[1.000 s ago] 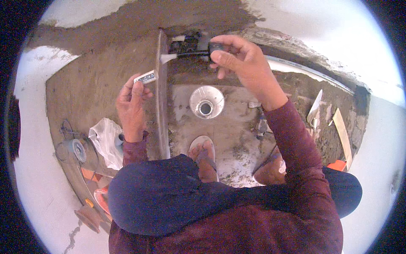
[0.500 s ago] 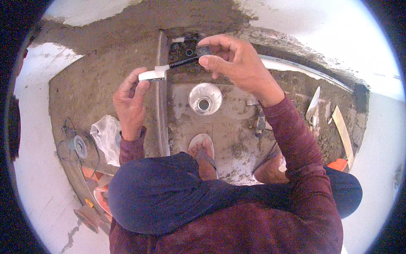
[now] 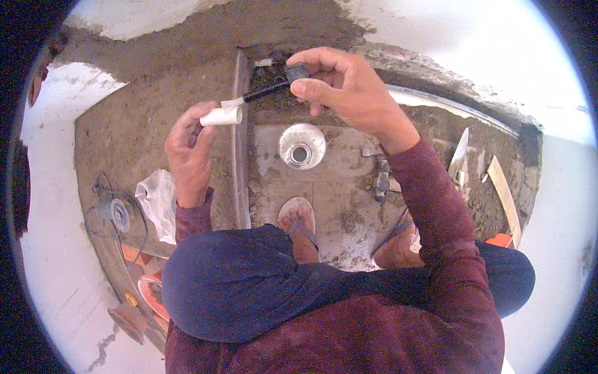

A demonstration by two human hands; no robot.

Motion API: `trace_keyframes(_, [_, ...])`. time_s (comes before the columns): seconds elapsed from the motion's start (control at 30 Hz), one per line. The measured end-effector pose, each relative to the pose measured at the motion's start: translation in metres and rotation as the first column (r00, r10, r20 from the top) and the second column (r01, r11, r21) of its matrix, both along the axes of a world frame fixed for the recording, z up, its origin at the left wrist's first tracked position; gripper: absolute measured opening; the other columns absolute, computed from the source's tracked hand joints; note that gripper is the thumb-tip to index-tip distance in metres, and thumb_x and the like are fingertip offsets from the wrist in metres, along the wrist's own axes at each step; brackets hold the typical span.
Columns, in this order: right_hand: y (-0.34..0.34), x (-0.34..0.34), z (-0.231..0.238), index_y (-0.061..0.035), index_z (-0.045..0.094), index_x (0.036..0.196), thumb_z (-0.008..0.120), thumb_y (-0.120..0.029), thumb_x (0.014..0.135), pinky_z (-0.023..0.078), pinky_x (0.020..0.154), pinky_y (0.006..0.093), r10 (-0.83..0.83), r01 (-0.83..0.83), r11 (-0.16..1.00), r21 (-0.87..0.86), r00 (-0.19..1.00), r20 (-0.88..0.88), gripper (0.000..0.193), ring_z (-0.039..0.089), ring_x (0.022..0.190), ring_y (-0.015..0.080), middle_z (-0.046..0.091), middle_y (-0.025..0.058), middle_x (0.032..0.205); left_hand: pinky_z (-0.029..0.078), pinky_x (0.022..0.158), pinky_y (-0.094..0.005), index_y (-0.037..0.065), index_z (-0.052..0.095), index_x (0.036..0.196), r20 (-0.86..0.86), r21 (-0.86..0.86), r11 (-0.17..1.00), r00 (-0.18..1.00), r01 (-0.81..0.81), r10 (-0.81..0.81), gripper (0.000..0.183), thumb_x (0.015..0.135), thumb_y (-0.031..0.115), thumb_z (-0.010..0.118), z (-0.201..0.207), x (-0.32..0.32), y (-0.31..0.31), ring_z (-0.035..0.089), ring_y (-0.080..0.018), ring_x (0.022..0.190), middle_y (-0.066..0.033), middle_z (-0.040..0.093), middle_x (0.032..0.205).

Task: The person installs white PVC pipes and fittings into a wall channel. They use a power tool to cut a pipe and connect it to an elbow joint, then apply sealant to the connections.

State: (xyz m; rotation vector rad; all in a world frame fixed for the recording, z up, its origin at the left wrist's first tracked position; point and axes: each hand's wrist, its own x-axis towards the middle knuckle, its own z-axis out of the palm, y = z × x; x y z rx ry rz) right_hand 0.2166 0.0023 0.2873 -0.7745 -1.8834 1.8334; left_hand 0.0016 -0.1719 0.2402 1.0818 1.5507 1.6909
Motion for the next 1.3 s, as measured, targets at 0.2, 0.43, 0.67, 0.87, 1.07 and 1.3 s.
trace_keyframes(0.2, [0.007,0.005,-0.007,-0.0001,0.059,0.119,0.071,-0.026,0.087,0.049,0.061,0.0233,0.008,-0.008,1.000,0.004,0.999,0.037,0.042,0.058,0.065,0.0086,0.060,0.0027,0.087,0.047,0.091,-0.0289,-0.003,0.059,0.114,0.043,0.066,0.998,0.999,0.008,-0.011,0.025,0.089,-0.005,0.059,0.000,-0.001,0.001,0.059,-0.0157,0.105,-0.0119,0.062,0.117])
trace_keyframes(0.43, [-0.002,-0.007,-0.015,0.0021,0.058,0.118,0.071,-0.026,0.087,0.049,0.060,0.0234,-0.062,0.058,0.997,-0.059,0.995,-0.076,0.044,0.059,0.063,0.0096,0.064,0.0050,0.084,0.046,0.090,-0.0273,-0.003,0.057,0.116,0.110,0.020,0.999,0.993,-0.047,0.045,0.027,0.090,0.000,0.061,0.000,-0.001,0.003,0.059,-0.0154,0.106,-0.0096,0.063,0.115])
trace_keyframes(0.67, [-0.019,-0.001,-0.010,0.0030,0.057,0.118,0.073,-0.025,0.086,0.050,0.061,0.0240,-0.054,0.048,0.992,-0.118,0.997,-0.048,0.045,0.060,0.065,0.0095,0.064,0.0065,0.089,0.047,0.090,-0.0274,-0.003,0.055,0.119,0.074,0.063,0.993,0.992,-0.104,0.099,0.030,0.090,0.000,0.061,-0.006,-0.004,0.003,0.059,-0.0162,0.107,-0.0109,0.062,0.117])
trace_keyframes(0.87, [-0.026,0.005,-0.004,0.0033,0.057,0.118,0.074,-0.022,0.085,0.050,0.060,0.0244,-0.072,0.053,0.981,-0.187,0.992,-0.099,0.045,0.059,0.067,0.0089,0.062,0.0057,0.092,0.047,0.093,-0.0293,-0.003,0.056,0.118,0.059,0.055,0.988,0.988,-0.145,0.142,0.031,0.088,0.000,0.064,-0.001,-0.008,0.000,0.059,-0.0182,0.109,-0.0125,0.062,0.117])
trace_keyframes(1.07, [-0.029,-0.004,-0.019,0.0022,0.057,0.118,0.074,-0.023,0.085,0.050,0.059,0.0235,-0.097,0.079,0.989,-0.126,0.985,-0.140,0.045,0.060,0.067,0.0081,0.060,0.0037,0.088,0.047,0.095,-0.0330,-0.004,0.053,0.119,0.026,-0.015,0.992,0.992,-0.123,0.123,0.028,0.091,-0.003,0.056,0.009,-0.007,-0.009,0.058,-0.0209,0.112,-0.0147,0.060,0.120])
trace_keyframes(1.3, [-0.031,0.008,-0.029,-0.0012,0.058,0.118,0.075,-0.028,0.084,0.051,0.059,0.0238,-0.148,0.126,0.982,-0.144,0.977,-0.154,0.047,0.061,0.066,0.0087,0.063,0.0046,0.091,0.048,0.095,-0.0328,-0.004,0.051,0.124,0.023,-0.035,0.999,0.999,-0.039,0.040,0.033,0.093,0.006,0.060,0.025,-0.015,-0.021,0.058,-0.0223,0.113,-0.0155,0.059,0.121])
